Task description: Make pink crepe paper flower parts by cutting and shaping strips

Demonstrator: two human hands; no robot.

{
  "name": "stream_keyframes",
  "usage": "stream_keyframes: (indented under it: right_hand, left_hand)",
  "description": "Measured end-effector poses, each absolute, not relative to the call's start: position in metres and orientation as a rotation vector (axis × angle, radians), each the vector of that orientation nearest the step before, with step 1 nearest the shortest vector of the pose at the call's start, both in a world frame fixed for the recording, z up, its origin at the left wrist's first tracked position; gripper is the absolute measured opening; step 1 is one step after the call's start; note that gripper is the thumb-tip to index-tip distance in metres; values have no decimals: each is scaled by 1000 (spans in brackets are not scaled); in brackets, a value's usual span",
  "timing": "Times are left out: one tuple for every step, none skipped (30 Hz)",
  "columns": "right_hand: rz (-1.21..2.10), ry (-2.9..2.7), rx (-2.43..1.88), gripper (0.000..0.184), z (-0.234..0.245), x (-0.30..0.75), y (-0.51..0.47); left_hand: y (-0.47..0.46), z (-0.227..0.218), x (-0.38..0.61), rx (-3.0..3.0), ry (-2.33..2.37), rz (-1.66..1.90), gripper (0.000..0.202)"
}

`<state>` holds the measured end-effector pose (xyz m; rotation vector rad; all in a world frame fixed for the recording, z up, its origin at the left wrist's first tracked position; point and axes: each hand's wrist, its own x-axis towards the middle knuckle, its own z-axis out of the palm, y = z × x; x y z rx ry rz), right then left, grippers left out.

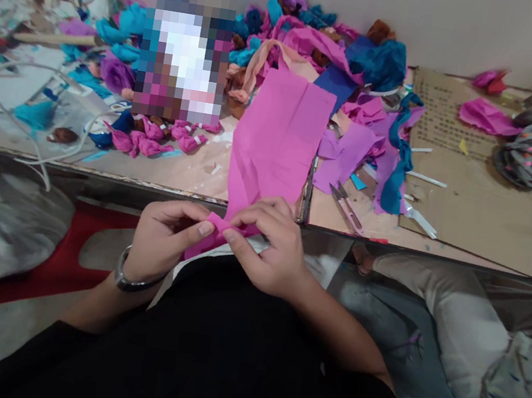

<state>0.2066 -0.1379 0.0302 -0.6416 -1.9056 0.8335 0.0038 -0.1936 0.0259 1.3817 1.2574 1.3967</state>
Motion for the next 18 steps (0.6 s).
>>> stream_keyframes:
  right_hand:
    - [840, -1909, -633, 9, 30, 208, -138]
    - [847, -1916, -626, 12, 30, 209, -138]
    - [852, -1928, -618, 15, 30, 211, -137]
    - [853, -1951, -610, 19, 29, 213, -135]
    - [854, -1987, -592, 23, 29, 215, -133]
    - [859, -2040, -563, 27, 29, 218, -129]
    - [875, -2111, -526, 30, 30, 220, -125]
    - [903, -2192, -482, 33, 32, 223, -120]
    - [944, -2275, -437, 34, 34, 225, -115]
    - [988, -2343, -386, 33, 36, 226, -109]
    - [1029, -2396, -330, 31, 39, 228, -104]
    - [1058, -2436, -276, 28, 42, 228, -99]
    - [1081, -2467, -223, 23, 45, 228, -95]
    - [1100, -2498, -176, 19, 48, 228, -92]
    - [1123, -2534, -137, 17, 50, 227, -90]
    - [1150, -2573, -107, 16, 51, 226, -88]
    - [1181, -2612, -84, 16, 52, 225, -87]
    - [1209, -2648, -70, 18, 52, 224, -86]
  left_hand:
    - [-193, 26, 3, 1379, 1258, 1405, 4]
    - [-193, 26, 2, 1378, 1259, 1417, 3]
    - [-193, 25, 1, 1382, 1263, 1429, 4]
    - [-193, 25, 0, 1392, 1265, 1440, 4]
    - [-193, 25, 0, 1408, 1264, 1450, 3]
    - [-193, 24, -1, 1429, 1257, 1459, 3]
    - [-194, 24, -2, 1456, 1242, 1466, 3]
    - [-195, 24, -2, 1488, 1214, 1474, 3]
    - [-197, 24, -3, 1525, 1173, 1478, 5]
    - [-198, 25, -4, 1564, 1125, 1481, 8]
    - [-200, 26, -5, 1608, 1072, 1475, 11]
    - [-201, 28, -6, 1661, 1010, 1457, 15]
    - [-202, 30, -8, 1715, 941, 1424, 19]
    - [-203, 32, -10, 1765, 872, 1378, 22]
    - [-204, 35, -13, 1809, 807, 1326, 24]
    - [-204, 38, -16, 1846, 750, 1275, 26]
    - [-204, 40, -19, 1879, 703, 1227, 27]
    - [-204, 42, -22, 1910, 666, 1188, 27]
